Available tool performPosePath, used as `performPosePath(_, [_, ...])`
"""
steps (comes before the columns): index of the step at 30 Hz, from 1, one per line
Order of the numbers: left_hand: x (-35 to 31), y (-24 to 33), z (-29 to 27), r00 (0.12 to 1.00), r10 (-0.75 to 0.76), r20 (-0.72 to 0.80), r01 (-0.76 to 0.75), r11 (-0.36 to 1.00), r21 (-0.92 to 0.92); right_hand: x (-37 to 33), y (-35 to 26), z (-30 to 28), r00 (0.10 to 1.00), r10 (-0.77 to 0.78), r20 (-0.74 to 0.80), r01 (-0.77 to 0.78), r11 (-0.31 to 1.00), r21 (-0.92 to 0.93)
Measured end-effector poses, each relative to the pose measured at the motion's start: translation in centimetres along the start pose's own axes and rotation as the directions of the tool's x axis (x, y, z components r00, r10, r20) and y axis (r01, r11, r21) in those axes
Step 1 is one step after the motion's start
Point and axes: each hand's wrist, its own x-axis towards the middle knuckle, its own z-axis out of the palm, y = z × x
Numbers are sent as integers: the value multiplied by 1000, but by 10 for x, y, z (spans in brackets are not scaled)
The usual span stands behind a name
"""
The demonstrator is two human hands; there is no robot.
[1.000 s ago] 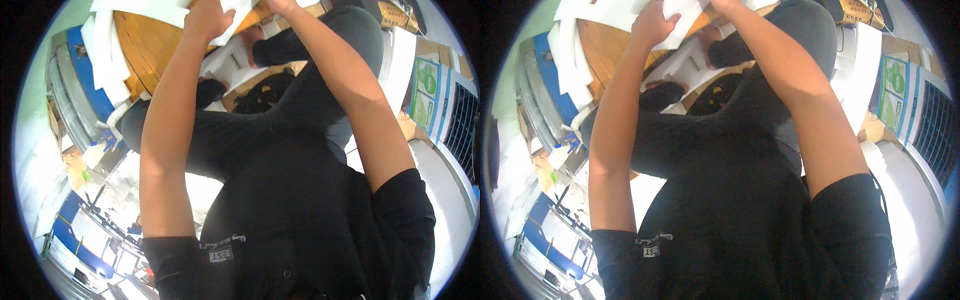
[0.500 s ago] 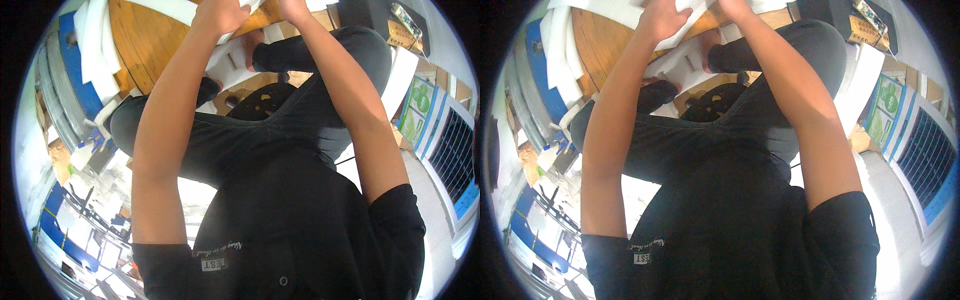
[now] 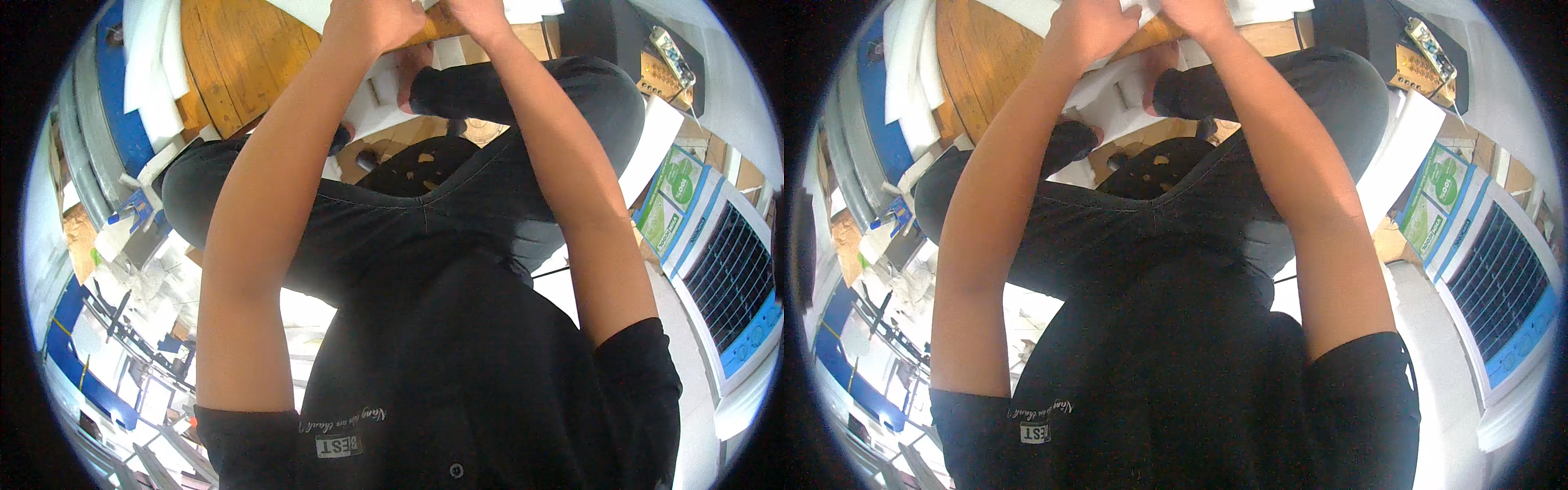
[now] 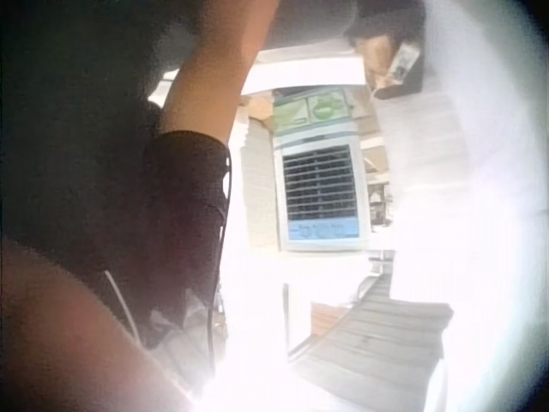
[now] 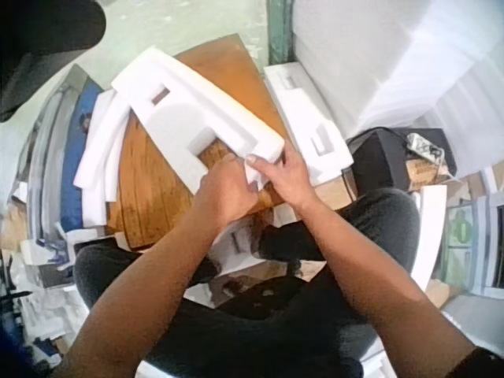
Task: The person sits on the floor and assembles white foam pieces into a larger structure. They pick up individual foam components, align them, and press them together to form a multi-part assembly.
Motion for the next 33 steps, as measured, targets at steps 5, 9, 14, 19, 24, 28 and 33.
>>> performPosePath(5, [-1, 1, -12, 999, 31, 28, -31, 999, -16, -2, -17, 4, 991, 77, -109, -103, 960, -261])
performPosePath(9, [4, -2, -6, 997, -5, 71, 3, 1000, 23, 0, -10, 2, 992, 73, -105, -99, 956, -275])
performPosePath(14, [-2, 12, -19, 996, -55, 74, 51, 997, 53, -3, -5, 8, 985, 45, -167, -88, 961, -264])
performPosePath(19, [4, -1, -4, 998, -52, 44, 50, 997, 52, 33, 48, -31, 998, 17, -67, -11, 996, 88])
performPosePath(24, [5, -11, 4, 988, 148, -48, -145, 987, 65, 96, -15, -33, 946, 300, 123, -324, 864, 385])
performPosePath(28, [1, -12, 12, 997, 67, -38, -59, 983, 174, 121, 13, -11, 840, 432, 329, -508, 838, 198])
performPosePath(33, [7, -12, 15, 1000, 17, -13, -15, 992, 128, 117, 35, -24, 743, 518, 425, -632, 751, 190])
